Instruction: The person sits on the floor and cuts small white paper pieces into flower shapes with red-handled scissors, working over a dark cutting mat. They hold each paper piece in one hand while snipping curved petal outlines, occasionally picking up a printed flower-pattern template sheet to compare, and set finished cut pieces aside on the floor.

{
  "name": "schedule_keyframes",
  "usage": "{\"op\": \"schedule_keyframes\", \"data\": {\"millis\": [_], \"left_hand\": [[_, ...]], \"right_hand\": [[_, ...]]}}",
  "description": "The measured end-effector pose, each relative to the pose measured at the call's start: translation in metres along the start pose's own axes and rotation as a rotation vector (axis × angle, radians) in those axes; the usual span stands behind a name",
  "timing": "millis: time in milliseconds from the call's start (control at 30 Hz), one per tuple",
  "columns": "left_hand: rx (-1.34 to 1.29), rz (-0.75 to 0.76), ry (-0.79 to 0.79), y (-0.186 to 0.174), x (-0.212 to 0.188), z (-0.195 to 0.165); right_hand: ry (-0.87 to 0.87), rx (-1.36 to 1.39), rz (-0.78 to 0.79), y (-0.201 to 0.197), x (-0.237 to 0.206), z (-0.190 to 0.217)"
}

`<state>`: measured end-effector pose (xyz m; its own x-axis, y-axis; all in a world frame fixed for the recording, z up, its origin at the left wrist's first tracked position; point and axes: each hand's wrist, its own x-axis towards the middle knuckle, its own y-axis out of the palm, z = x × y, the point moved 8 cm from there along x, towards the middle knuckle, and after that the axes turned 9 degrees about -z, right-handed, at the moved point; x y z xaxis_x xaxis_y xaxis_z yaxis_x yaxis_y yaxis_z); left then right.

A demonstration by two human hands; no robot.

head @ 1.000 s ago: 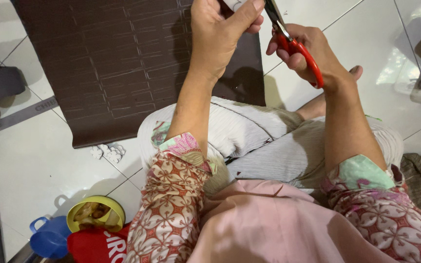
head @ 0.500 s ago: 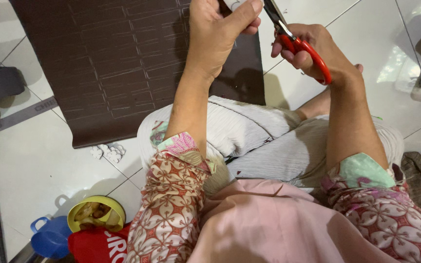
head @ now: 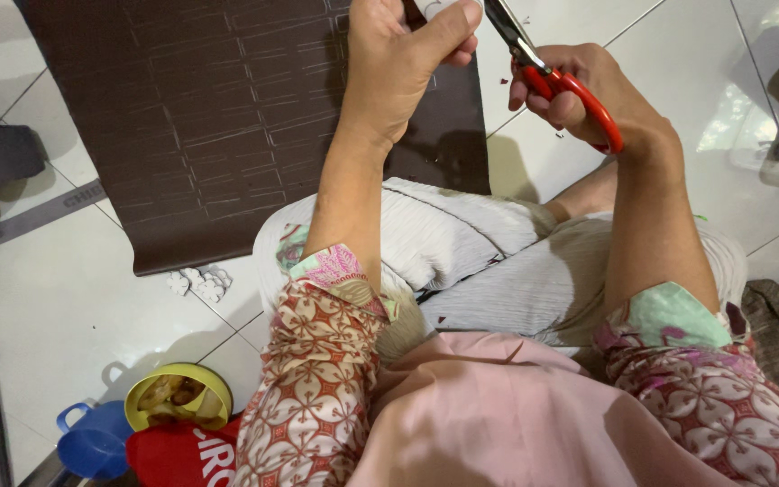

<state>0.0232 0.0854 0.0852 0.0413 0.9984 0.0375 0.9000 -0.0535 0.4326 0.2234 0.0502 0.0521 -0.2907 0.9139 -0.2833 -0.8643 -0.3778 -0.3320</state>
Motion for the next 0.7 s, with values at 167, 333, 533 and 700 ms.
{"op": "schedule_keyframes", "data": {"millis": [167,333,533,700], "left_hand": [[-0.005,0.009,-0.017,-0.0005,-0.0009,0.0019],[0.006,0.012,-0.008,-0.0024,0.0008,0.0030],[0.021,0.035,-0.009,-0.0020,0.0005,0.0041],[0.047,0.033,-0.004,-0.0013,0.0008,0.0031]], "right_hand": [[0.053,-0.008,0.008,-0.0019,-0.0019,-0.0021],[0.047,-0.054,0.004,-0.0021,-0.0014,0.0012],[0.037,-0.095,0.016,-0.0035,-0.0044,0.0045],[0.024,-0.086,0.015,-0.0037,-0.0042,0.0061]]}}
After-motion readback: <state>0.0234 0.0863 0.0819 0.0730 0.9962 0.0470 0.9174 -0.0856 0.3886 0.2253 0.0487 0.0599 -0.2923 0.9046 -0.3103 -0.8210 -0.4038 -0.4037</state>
